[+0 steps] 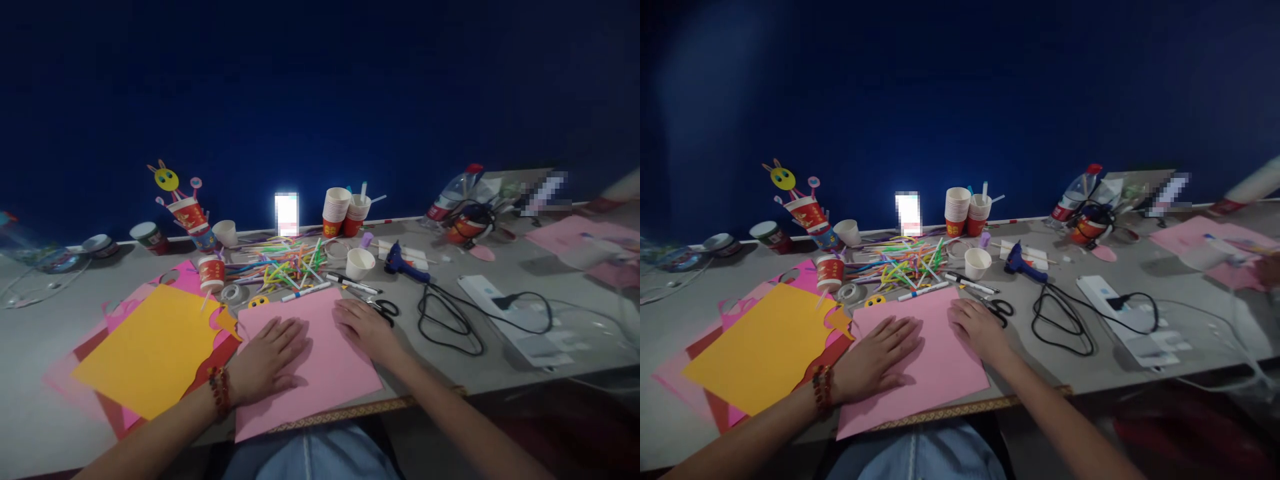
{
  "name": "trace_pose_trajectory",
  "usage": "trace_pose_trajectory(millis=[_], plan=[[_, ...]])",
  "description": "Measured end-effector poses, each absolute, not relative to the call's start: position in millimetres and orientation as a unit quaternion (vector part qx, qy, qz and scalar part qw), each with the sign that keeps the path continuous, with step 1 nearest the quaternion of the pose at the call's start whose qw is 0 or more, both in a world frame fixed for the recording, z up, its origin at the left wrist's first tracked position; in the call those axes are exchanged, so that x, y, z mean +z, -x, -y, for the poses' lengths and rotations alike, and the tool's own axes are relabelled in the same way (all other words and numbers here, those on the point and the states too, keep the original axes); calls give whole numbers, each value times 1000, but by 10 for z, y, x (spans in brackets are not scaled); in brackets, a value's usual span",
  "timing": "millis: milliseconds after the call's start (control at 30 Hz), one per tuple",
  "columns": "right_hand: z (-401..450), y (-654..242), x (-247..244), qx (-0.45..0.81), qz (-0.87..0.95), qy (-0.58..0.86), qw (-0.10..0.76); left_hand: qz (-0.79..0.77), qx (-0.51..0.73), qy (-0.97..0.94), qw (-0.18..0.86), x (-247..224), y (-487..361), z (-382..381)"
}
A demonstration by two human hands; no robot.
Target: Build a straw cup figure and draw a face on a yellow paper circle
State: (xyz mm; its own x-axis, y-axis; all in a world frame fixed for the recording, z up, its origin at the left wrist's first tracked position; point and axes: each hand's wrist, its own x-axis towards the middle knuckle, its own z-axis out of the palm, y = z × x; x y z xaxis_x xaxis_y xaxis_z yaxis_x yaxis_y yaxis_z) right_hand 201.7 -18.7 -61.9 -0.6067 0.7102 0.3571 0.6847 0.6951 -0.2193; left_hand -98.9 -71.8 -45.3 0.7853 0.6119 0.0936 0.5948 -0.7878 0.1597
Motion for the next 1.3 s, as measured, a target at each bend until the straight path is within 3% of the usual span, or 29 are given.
trace_pose_trajectory(millis=[133,300,533,633,933,1300], plan=[[145,-2080,-581,24,897,377,231,-321,75,-943,44,-478,988,720],[-56,-2385,-475,-33,820,492,291,-316,81,-945,30,-480,1010,729],[-351,-2656,-571,-82,817,536,195,-330,65,-941,42,-502,1024,665],[-386,-2690,-627,-59,822,532,194,-336,72,-938,49,-511,1038,638],[-426,-2758,-634,155,759,559,295,-343,91,-933,54,-504,1070,606],[136,-2634,-234,56,714,490,497,-361,103,-925,60,-539,993,601]])
